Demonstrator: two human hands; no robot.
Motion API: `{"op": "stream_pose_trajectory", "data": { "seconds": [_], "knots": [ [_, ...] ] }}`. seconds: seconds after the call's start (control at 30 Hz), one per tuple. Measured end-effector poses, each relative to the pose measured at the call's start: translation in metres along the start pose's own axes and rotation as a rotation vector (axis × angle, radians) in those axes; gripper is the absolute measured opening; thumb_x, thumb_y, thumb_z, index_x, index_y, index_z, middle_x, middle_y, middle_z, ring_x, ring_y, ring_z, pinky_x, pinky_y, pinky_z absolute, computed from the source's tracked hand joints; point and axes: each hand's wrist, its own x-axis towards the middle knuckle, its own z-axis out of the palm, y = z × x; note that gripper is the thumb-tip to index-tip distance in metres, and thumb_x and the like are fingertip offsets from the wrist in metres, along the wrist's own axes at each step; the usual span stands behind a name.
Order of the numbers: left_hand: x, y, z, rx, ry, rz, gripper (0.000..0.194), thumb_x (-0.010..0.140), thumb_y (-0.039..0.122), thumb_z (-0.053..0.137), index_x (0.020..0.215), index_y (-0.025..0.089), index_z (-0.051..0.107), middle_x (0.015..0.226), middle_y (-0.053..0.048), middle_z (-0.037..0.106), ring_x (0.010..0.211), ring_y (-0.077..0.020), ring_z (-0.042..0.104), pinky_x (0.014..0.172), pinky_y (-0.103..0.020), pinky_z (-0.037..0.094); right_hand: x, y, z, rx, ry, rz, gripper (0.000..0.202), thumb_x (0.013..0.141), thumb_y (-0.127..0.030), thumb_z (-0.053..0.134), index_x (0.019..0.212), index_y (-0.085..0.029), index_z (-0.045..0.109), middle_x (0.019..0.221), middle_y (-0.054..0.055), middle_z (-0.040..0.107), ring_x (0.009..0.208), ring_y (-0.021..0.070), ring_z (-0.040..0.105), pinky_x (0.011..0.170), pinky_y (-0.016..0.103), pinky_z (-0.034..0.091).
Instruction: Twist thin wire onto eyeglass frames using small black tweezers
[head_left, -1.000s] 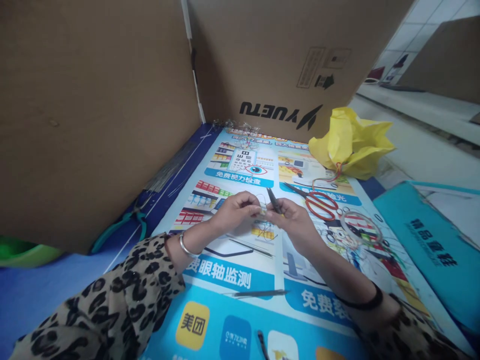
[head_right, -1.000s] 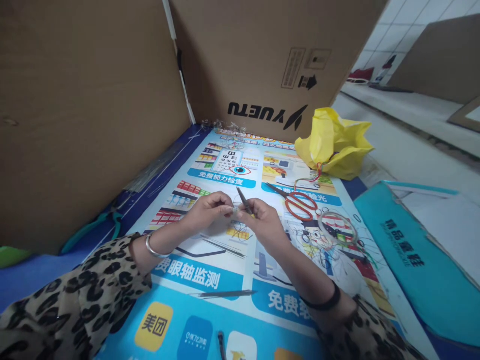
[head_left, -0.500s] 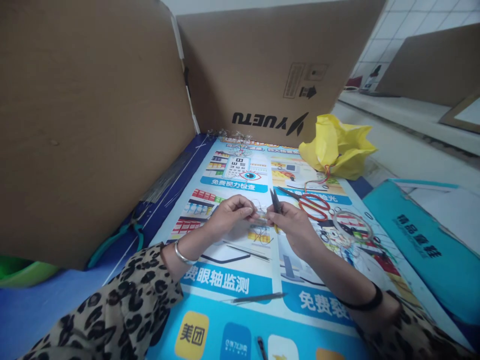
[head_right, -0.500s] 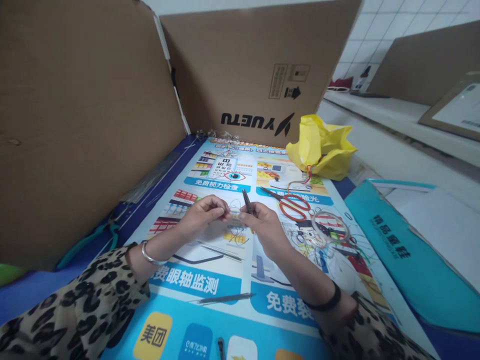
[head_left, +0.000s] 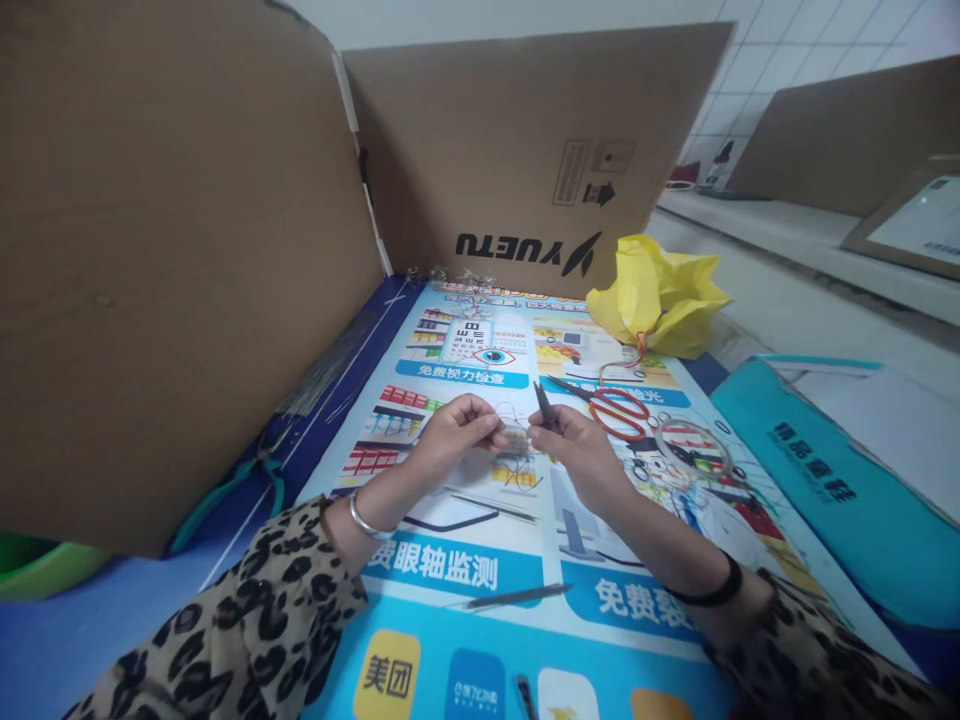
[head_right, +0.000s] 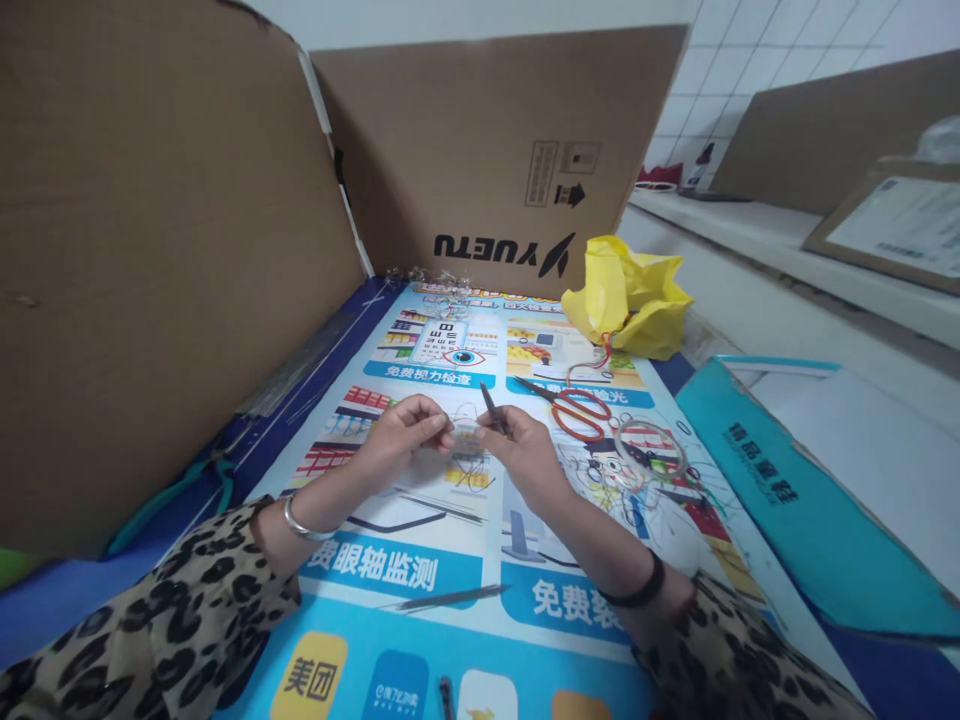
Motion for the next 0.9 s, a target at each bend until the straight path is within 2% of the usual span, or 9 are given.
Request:
{"op": "stream_pose_trajectory", "data": {
  "seconds": [0.17,0.43,0.9],
  "knots": [
    [0.003,0.001,0.001,0.144,0.073,0.045,0.021,0.073,0.033,0.061,0.072,0.015,0.05,0.062,0.002,0.057,0.051,-0.0076,0.055,0.053,-0.021,0.044,0.002,0.0,-0.003,-0.069,0.042,-0.066,0.024,0.073,-0.039,0.059,0.085,-0.019,0.057,0.073,-0.001,0.054,0.067,0.0116,0.048,0.06,0.025,0.04],
    [-0.002,0.0,0.007,0.555,0.092,0.115,0.008,0.075,0.025,0.055,0.072,0.018,0.056,0.058,0.005,0.052,0.051,-0.0073,0.049,0.052,-0.019,0.039,-0.005,-0.009,0.005,-0.415,0.009,-0.154,0.012,0.074,-0.031,0.055,0.078,-0.02,0.058,0.07,-0.002,0.058,0.065,0.0118,0.051,0.063,0.025,0.041],
    [-0.003,-0.002,0.015,0.505,0.162,0.078,0.01,0.077,0.027,0.053,0.073,0.019,0.052,0.052,0.006,0.053,0.049,-0.0089,0.051,0.053,-0.02,0.042,-0.007,-0.002,0.012,-0.419,-0.003,-0.147,0.012,0.075,-0.03,0.05,0.069,-0.02,0.048,0.061,-0.005,0.046,0.059,0.0093,0.042,0.055,0.022,0.033]
  ]
}}
